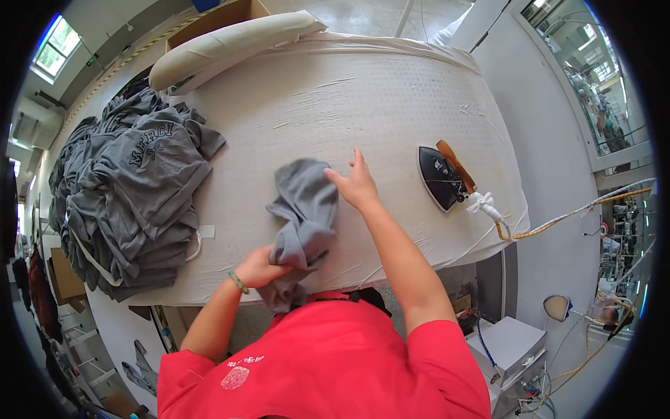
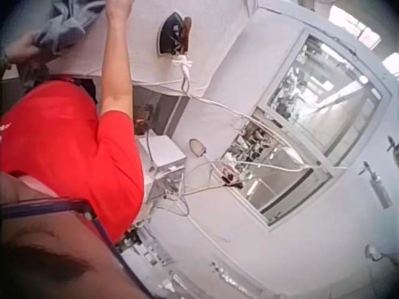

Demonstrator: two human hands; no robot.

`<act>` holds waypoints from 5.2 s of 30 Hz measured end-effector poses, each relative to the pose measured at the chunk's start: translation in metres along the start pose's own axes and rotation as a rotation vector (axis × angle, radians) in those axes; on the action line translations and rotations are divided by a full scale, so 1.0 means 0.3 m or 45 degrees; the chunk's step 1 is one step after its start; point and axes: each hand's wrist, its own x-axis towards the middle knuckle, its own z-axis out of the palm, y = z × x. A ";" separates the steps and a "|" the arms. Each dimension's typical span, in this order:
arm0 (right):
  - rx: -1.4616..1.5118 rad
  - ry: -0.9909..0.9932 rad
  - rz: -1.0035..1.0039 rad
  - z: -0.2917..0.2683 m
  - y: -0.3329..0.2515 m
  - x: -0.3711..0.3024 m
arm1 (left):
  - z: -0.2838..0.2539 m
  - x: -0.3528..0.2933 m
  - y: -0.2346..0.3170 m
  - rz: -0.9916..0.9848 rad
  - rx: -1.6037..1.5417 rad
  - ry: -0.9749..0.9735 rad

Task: Ironing and folding a grey hooded sweatshirt on a professional pressing table.

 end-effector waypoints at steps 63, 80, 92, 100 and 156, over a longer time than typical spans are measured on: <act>-0.303 -0.392 -0.867 -1.121 -0.565 -0.233 | -0.308 -0.271 0.618 1.293 0.941 0.391; -0.391 -0.171 -1.264 -0.639 -0.396 0.155 | -0.469 -0.188 0.480 1.240 1.457 1.036; -0.654 -0.313 -1.291 -0.516 0.230 0.203 | 0.281 0.002 -0.022 0.811 1.220 0.780; -0.492 -0.291 -1.112 -0.474 0.515 0.050 | 0.560 0.078 -0.031 0.548 1.035 0.743; -0.725 -0.727 -0.152 -0.832 0.317 0.035 | 0.886 0.443 0.089 0.633 0.934 0.651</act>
